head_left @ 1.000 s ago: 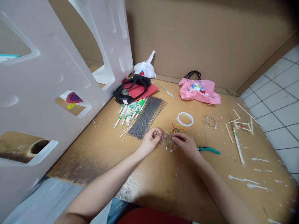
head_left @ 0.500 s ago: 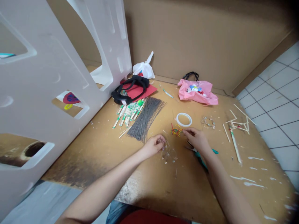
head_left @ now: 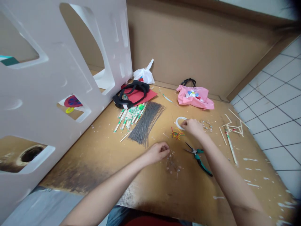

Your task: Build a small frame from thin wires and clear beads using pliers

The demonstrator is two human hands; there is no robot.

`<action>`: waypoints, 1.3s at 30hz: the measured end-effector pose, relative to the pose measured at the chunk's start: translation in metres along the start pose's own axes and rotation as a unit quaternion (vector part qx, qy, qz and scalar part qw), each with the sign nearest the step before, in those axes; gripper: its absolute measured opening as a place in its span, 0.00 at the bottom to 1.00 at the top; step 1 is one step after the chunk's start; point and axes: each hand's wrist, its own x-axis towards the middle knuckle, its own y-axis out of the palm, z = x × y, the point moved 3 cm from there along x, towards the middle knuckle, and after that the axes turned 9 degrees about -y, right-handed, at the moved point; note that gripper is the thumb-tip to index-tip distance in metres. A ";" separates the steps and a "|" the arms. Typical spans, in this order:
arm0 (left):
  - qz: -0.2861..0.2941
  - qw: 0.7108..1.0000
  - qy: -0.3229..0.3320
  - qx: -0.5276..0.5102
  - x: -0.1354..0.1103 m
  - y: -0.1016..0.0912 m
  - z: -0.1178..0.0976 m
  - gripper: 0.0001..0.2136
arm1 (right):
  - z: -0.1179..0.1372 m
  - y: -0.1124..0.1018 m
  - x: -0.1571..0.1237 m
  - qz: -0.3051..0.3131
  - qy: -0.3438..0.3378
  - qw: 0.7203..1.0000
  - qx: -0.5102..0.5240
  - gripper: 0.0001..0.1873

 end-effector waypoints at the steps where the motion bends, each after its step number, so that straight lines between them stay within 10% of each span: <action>1: -0.025 0.999 0.020 0.021 -0.001 -0.002 -0.003 0.09 | -0.004 -0.001 0.009 0.009 0.012 1.000 -0.003 0.13; 18: -0.138 0.988 0.062 0.038 0.000 -0.016 -0.006 0.11 | 0.039 0.019 0.117 0.168 0.086 0.980 0.057 0.19; 25: -0.168 0.975 0.091 0.114 0.002 -0.018 -0.004 0.07 | 0.023 0.007 0.081 0.196 -0.017 0.960 0.201 0.18; 31: -0.263 0.907 0.172 0.280 -0.006 -0.028 -0.037 0.09 | 0.019 0.006 0.020 0.153 -0.112 0.956 0.223 0.09; 39: -0.170 0.839 0.124 0.502 0.011 -0.006 -0.083 0.10 | 0.047 -0.016 -0.031 0.056 -0.205 0.964 0.161 0.08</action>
